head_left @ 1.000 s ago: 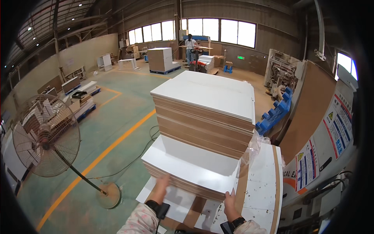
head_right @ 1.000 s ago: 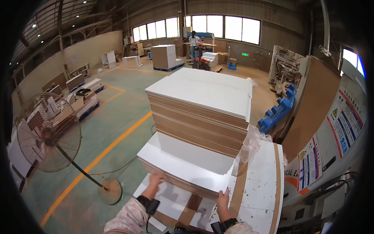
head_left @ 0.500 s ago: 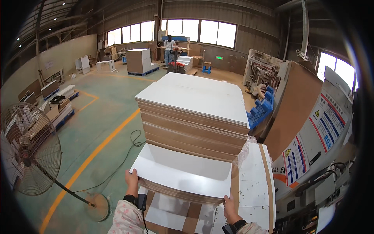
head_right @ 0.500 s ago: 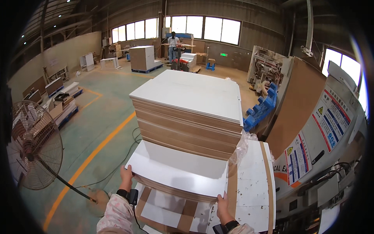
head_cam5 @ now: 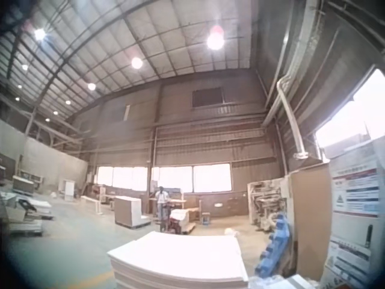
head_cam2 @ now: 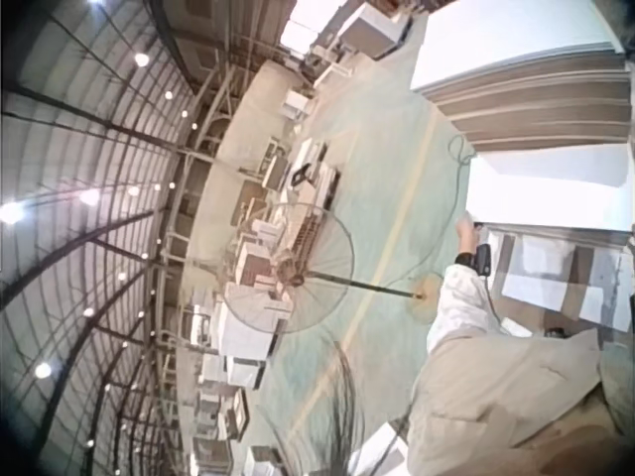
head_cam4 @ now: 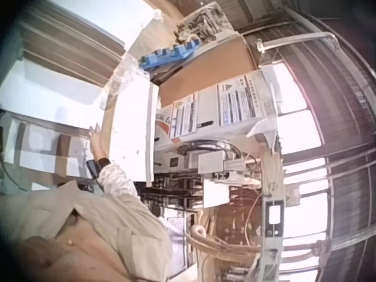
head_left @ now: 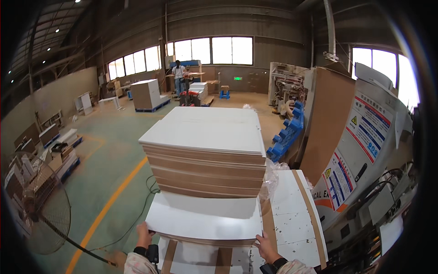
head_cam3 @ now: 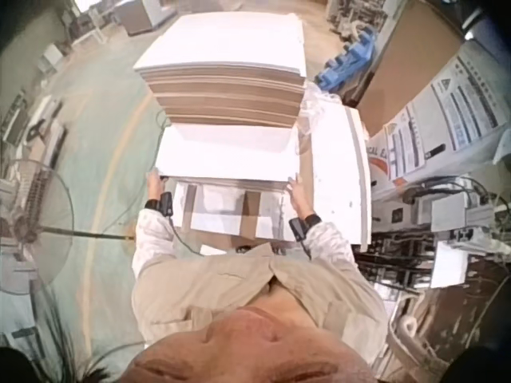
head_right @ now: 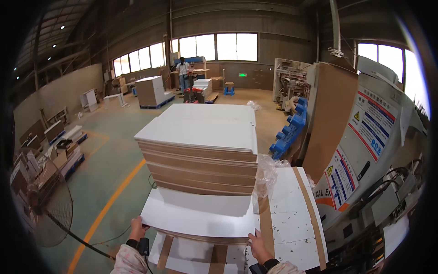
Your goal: The person repeatedly picks up white rectangular panels from a stack and feeds them into an edge banding machine. They guide the panels through the machine's rollers and retrieve them from the output side, placing them back onto a stack. The process is repeated for multiple panels in a continuous loop.
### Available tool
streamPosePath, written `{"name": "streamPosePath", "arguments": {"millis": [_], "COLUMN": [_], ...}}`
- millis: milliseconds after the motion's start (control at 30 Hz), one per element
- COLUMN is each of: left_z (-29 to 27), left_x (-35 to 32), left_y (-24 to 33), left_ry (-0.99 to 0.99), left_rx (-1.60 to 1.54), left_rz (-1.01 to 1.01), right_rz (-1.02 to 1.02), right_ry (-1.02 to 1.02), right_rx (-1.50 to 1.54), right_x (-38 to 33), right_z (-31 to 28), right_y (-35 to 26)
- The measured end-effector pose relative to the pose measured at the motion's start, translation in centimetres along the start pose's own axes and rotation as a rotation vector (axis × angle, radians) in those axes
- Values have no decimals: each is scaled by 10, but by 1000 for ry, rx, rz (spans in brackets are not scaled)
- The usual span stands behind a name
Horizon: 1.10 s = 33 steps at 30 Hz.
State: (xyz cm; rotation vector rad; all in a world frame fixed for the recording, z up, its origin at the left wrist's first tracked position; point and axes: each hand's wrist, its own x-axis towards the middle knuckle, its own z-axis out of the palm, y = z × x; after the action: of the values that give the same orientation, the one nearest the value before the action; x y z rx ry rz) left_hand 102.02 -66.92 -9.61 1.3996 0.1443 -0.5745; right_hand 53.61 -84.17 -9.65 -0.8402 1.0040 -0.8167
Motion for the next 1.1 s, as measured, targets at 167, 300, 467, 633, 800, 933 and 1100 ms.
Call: {"name": "streamPosePath", "arguments": {"millis": [167,300,467,633,800,933,1100], "left_z": [0,1,-90,-71,-3,48,101], "left_x": [1,-44,-185,-235,-281,-314,-382], "left_y": [23,44,53,-11,-51,-85,-128], "left_ry": [-180,-615,-711,-480,-788,-1026,-1300], "left_rx": [22,102,222,285,359,452,558], "left_rz": [64,245,220,-100,-199,-293,-371], "right_rz": [58,-71,30,55,207,161,64], "right_ry": [-4,198,-46,-436,-72,-54,39], "right_rx": [52,-86,227,784,788,745,524], "right_x": [1,-4,-45,-38,-40,-110,-205], "right_z": [-16,-22,4,33,9,-24,-77], "right_y": [3,1,9,49,23,5,-8]}}
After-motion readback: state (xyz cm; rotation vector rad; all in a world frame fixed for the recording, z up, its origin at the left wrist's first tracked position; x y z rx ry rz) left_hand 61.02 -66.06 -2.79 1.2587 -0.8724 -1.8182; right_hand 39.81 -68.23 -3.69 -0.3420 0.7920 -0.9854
